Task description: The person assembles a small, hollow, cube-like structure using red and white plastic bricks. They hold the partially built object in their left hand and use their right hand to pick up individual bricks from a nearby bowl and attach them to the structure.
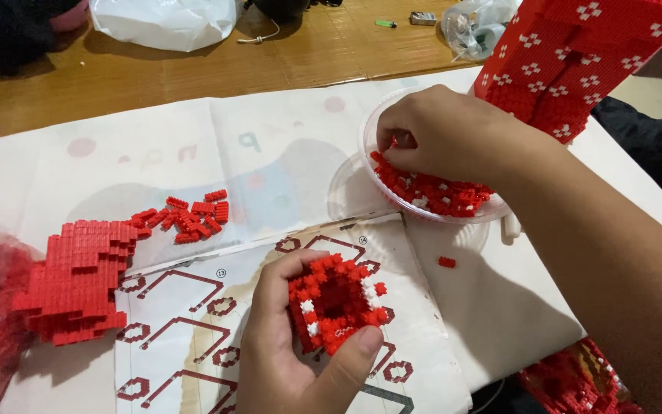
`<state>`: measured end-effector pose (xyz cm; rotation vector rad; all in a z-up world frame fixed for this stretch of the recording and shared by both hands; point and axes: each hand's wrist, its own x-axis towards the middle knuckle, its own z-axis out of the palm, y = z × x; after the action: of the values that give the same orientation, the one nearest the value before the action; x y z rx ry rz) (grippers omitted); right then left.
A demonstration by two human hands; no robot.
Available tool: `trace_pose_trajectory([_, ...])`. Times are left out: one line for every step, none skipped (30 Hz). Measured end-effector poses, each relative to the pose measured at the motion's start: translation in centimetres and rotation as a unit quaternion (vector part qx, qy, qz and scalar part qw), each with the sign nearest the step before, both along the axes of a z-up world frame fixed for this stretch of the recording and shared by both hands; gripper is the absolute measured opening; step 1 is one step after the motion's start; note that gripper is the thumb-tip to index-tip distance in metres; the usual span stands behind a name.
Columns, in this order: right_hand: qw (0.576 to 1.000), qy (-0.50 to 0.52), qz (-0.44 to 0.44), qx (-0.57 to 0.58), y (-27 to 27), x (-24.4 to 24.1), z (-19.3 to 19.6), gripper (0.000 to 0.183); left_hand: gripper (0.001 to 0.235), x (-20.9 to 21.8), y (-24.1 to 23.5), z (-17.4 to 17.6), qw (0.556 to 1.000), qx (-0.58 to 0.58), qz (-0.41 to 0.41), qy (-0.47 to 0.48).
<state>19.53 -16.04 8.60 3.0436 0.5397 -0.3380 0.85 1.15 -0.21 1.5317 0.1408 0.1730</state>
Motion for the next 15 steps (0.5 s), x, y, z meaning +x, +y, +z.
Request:
trace_pose_trajectory([1.0, -0.005, -0.002, -0.005, 0.1, 0.0, 0.0, 0.014, 0.061, 0.0, 0.0, 0.0, 1.0, 0.005, -0.003, -0.005])
trace_pose_trajectory([1.0, -0.011, -0.004, -0.009, 0.2, 0.0, 0.1, 0.011, 0.06, 0.0, 0.1, 0.1, 1.0, 0.011, -0.006, -0.011])
trace_pose_trajectory([1.0, -0.011, -0.004, -0.009, 0.1, -0.1, 0.1, 0.011, 0.06, 0.1, 0.1, 0.0, 1.0, 0.01, -0.006, -0.011])
trace_pose_trajectory([1.0, -0.019, 0.0, 0.01, 0.0, -0.2, 0.2, 0.01, 0.061, 0.1, 0.1, -0.1, 1.0, -0.009, -0.009, -0.007])
trace_pose_trajectory([0.999, -0.028, 0.003, 0.03, -0.1, -0.3, 0.2, 0.01, 0.062, 0.1, 0.0, -0.2, 1.0, -0.028, -0.013, -0.002])
trace_pose_trajectory([0.999, -0.028, 0.004, 0.03, -0.5, -0.4, 0.4, 0.01, 0.062, 0.1, 0.1, -0.2, 1.0, -0.028, -0.013, -0.002])
trace_pose_trajectory([0.997, -0.044, -0.014, 0.062, -0.8, -0.5, 0.6, 0.009, 0.061, 0.1, 0.2, -0.2, 1.0, -0.024, -0.012, -0.002])
trace_pose_trajectory([0.993, -0.058, -0.033, 0.093, -1.2, -0.7, 0.8, 0.011, 0.061, 0.1, 0.2, -0.3, 1.0, -0.02, -0.013, -0.002])
trace_pose_trajectory([0.993, -0.058, -0.033, 0.093, -2.3, -0.9, 0.6, 0.011, 0.061, 0.0, 0.3, 0.0, 1.0, -0.02, -0.013, -0.001])
trace_pose_trajectory([0.983, -0.121, 0.02, 0.138, -3.4, -1.2, 0.6, 0.007, 0.064, 0.0, 0.4, 0.3, 0.995, -0.068, 0.002, 0.075])
trace_pose_trajectory([0.963, -0.183, 0.073, 0.181, -4.6, -1.4, 0.5, 0.006, 0.069, 0.0, 0.4, 0.7, 0.982, -0.116, 0.018, 0.15])
trace_pose_trajectory([0.963, -0.183, 0.073, 0.181, -4.9, -2.7, 0.5, 0.006, 0.069, 0.0, 0.5, 0.8, 0.982, -0.116, 0.018, 0.15])
trace_pose_trajectory([0.956, -0.185, 0.059, 0.221, -5.2, -4.1, 0.6, 0.008, 0.068, 0.1, 0.5, 0.8, 0.982, -0.116, 0.023, 0.147])
trace_pose_trajectory([0.946, -0.186, 0.045, 0.262, -5.7, -5.5, 0.6, 0.011, 0.068, 0.1, 0.5, 0.9, 0.982, -0.116, 0.029, 0.145])
trace_pose_trajectory([0.935, -0.187, 0.031, 0.301, -5.7, -7.1, 0.3, 0.013, 0.068, 0.1, 0.6, 0.9, 0.982, -0.116, 0.034, 0.142])
